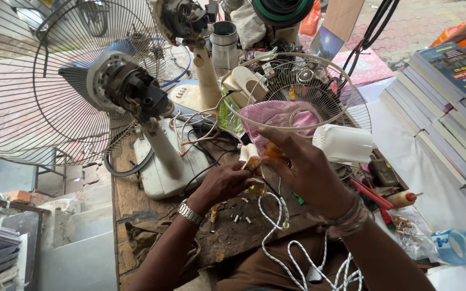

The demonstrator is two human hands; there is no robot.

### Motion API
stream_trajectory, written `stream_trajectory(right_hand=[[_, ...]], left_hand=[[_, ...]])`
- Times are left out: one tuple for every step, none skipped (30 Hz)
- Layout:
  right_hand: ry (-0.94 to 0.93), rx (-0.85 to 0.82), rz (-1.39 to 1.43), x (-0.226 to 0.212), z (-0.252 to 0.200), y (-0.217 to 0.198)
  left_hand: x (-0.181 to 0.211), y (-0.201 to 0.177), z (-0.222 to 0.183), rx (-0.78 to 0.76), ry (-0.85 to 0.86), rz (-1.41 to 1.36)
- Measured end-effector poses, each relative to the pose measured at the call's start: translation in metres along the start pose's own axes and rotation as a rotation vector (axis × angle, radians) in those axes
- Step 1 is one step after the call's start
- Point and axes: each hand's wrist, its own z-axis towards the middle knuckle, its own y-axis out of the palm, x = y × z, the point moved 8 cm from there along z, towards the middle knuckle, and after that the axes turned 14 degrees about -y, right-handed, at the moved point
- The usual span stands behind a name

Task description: The person works on a small electrical switch or socket, using a screwdriver to tighten screws and adjust internal components. They repeatedly open and close the device, manipulate wires, and reposition parts on a cluttered workbench.

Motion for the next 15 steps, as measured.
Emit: stream_trajectory(right_hand=[[0.114,-0.094,-0.154,0.009,-0.003,0.003],[0.229,-0.187,-0.308,0.017,-0.007,0.005],[0.126,-0.106,-0.31,0.009,-0.002,0.001],[0.023,-0.026,-0.312,0.0,0.001,-0.004],[-0.08,0.056,-0.31,-0.01,0.003,-0.008],[-0.142,0.089,-0.174,-0.014,0.004,-0.008],[-0.199,0.123,-0.041,-0.017,0.004,-0.009],[-0.256,0.156,0.094,-0.021,0.004,-0.011],[-0.164,0.123,0.054,-0.014,0.004,-0.009],[-0.072,0.088,0.016,-0.007,0.004,-0.006],[0.016,0.051,-0.019,0.0,0.002,-0.004],[0.105,-0.074,-0.158,0.007,0.0,0.003],[0.195,-0.201,-0.296,0.014,-0.004,0.009],[0.284,-0.327,-0.434,0.022,-0.01,0.012],[0.127,-0.183,-0.324,0.009,-0.003,0.008]], left_hand=[[0.0,0.0,0.001,0.001,0.002,0.005],[0.001,0.0,0.001,0.001,0.003,0.009],[0.001,0.001,0.0,0.002,0.001,0.014],[0.001,0.0,0.0,0.01,0.005,0.003],[0.001,-0.001,-0.001,0.017,0.007,-0.007],[0.001,-0.002,-0.003,0.024,0.009,-0.016],[0.0,-0.001,-0.003,0.013,-0.003,-0.004],[0.0,0.0,-0.003,0.002,-0.016,0.008],[0.0,0.001,-0.002,-0.008,-0.026,0.02],[0.002,-0.001,-0.001,0.002,-0.01,0.01],[0.003,-0.002,-0.001,0.014,0.004,0.002],[0.005,-0.004,-0.002,0.025,0.018,-0.007],[0.005,-0.005,-0.002,0.024,0.019,-0.016],[0.006,-0.005,-0.002,0.022,0.019,-0.024],[0.006,-0.006,-0.002,0.02,0.02,-0.032]])
